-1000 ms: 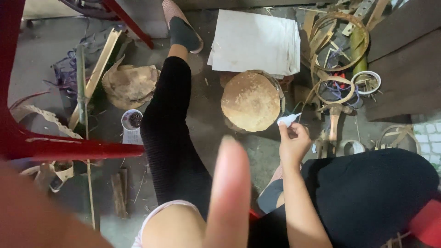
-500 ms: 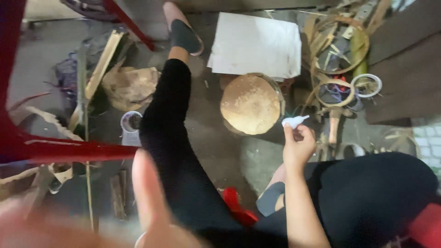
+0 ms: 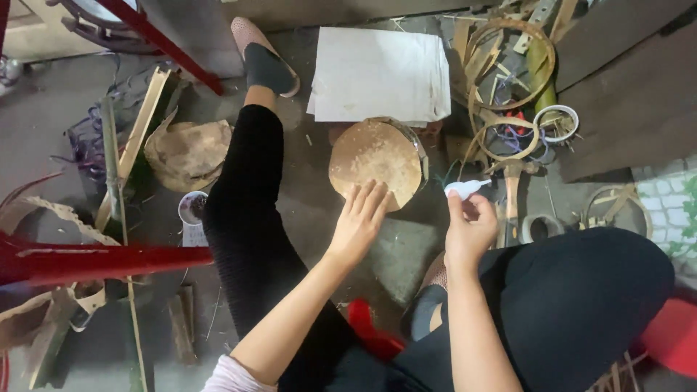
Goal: The person applies glue to a crack in a round woven basket base, presses the edges together, and uses a hammer to tap the seam. They then insert a thin strip into the crack and hammer it in to secure the repair.
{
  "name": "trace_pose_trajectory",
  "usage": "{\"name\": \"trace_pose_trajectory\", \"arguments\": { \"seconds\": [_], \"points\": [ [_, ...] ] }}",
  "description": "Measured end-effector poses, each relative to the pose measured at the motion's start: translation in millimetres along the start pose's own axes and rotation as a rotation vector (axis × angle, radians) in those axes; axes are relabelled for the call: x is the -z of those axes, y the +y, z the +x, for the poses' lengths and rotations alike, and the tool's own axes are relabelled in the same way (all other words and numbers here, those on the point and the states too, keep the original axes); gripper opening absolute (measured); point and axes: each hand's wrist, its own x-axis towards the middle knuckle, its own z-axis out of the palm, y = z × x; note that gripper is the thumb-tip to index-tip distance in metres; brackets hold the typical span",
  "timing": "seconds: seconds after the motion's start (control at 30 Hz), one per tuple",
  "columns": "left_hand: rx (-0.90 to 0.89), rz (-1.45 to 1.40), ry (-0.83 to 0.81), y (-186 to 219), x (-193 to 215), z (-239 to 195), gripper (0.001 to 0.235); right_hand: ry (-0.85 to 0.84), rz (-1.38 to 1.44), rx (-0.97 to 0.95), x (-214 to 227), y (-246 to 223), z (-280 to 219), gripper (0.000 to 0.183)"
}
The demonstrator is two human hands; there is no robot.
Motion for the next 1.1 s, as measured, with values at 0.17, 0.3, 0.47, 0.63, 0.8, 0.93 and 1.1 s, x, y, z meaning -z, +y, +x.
{"name": "trace_pose_trajectory", "arguments": {
  "seconds": [0.17,0.3,0.47,0.63,0.8,0.93,1.1],
  "points": [
    [-0.068,-0.03,0.089,-6.5,-0.2,2.9,0.043,0.03,-0.008,0.039,-8.0,11.1,4.0,0.018],
    [-0.091,-0.037,0.107,-10.1,2.1,4.1,0.042,0.027,-0.016,0.032,-3.5,-4.0,1.0,0.017],
    [-0.134,-0.023,0.162,-18.8,19.6,16.3,0.043,0.031,0.023,-0.001,-6.0,8.2,4.3,0.018],
    [0.019,-0.102,0.277,-23.9,53.8,45.8,0.035,0.036,0.1,-0.077,-2.4,2.8,6.7,0.018],
    [0.569,-0.52,0.397,-43.6,107.9,74.0,0.021,0.044,0.096,-0.064,-0.2,-9.0,6.0,0.018],
    [1.055,-1.326,0.425,-62.0,91.7,60.9,0.03,0.071,0.101,-0.055,-4.4,-3.2,9.8,0.018],
    [1.281,-1.615,0.458,-51.4,71.6,41.2,0.035,0.085,0.093,-0.029,-5.5,2.1,7.1,0.018]
  ]
}}
